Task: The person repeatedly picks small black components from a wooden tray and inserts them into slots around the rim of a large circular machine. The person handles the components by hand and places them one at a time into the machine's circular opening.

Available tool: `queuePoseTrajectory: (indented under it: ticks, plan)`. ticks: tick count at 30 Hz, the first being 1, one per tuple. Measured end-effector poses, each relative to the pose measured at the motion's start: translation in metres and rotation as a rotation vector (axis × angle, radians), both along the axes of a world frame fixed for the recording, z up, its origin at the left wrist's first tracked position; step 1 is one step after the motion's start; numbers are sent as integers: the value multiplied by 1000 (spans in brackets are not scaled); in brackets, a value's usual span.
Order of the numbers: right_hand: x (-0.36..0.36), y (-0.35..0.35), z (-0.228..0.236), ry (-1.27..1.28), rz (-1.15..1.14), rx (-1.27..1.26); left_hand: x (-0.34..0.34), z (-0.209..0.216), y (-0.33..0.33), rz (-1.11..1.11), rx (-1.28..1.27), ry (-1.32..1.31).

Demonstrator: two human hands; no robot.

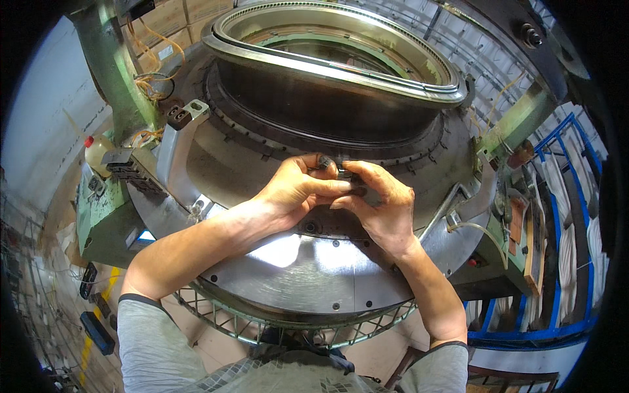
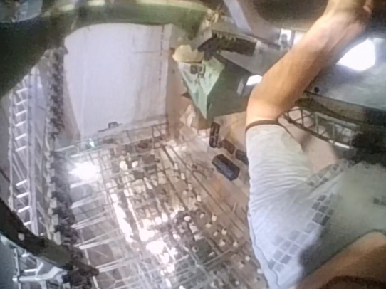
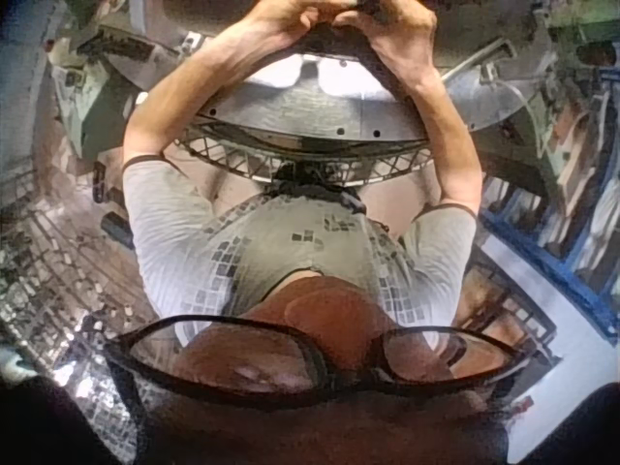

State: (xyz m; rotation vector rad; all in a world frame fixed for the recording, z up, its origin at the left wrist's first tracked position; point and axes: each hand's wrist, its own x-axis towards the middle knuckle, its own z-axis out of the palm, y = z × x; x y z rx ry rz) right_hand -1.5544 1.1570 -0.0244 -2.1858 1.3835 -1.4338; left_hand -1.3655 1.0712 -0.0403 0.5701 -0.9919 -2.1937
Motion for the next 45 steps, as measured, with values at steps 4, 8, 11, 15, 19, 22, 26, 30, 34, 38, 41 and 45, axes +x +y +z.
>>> queuePoseTrajectory:
  ticks: [4, 8, 11, 15, 19, 22, 26, 30, 34, 38, 41, 45]
  plan:
    - [2, -4, -2, 11, 26, -35, -1, 0, -1, -35, -27, 15]
    - [2, -6, -3, 55, 17, -93, 2, 2, -1, -47, -41, 63]
    - [2, -5, -2, 38, 52, -104, 0, 1, 1, -39, -59, 31]
    - [1, -4, 1, 82, 44, -122, -1, 3, 3, -25, -114, -23]
    - [0, -2, 2, 84, 36, -103, -1, 2, 2, -20, -159, 1]
    - [0, -1, 2, 22, 44, -46, -1, 0, 2, -47, -214, 33]
    - [0, -4, 5, 70, 42, -83, -3, -2, 3, -13, -304, 10]
    - [4, -3, 7, 46, 26, -91, -3, 1, 7, 33, -184, 0]
    - [1, 1, 7, -20, -100, -67, -2, 7, 3, 71, -53, -8]
    - [-5, -1, 6, 91, -203, -104, -1, 8, 1, 114, -50, -29]
    - [-1, -2, -1, 175, -187, -147, -4, 5, 2, 118, -73, 4]
    - [4, -2, -4, 198, -220, -140, -4, 1, 2, 124, -10, 41]
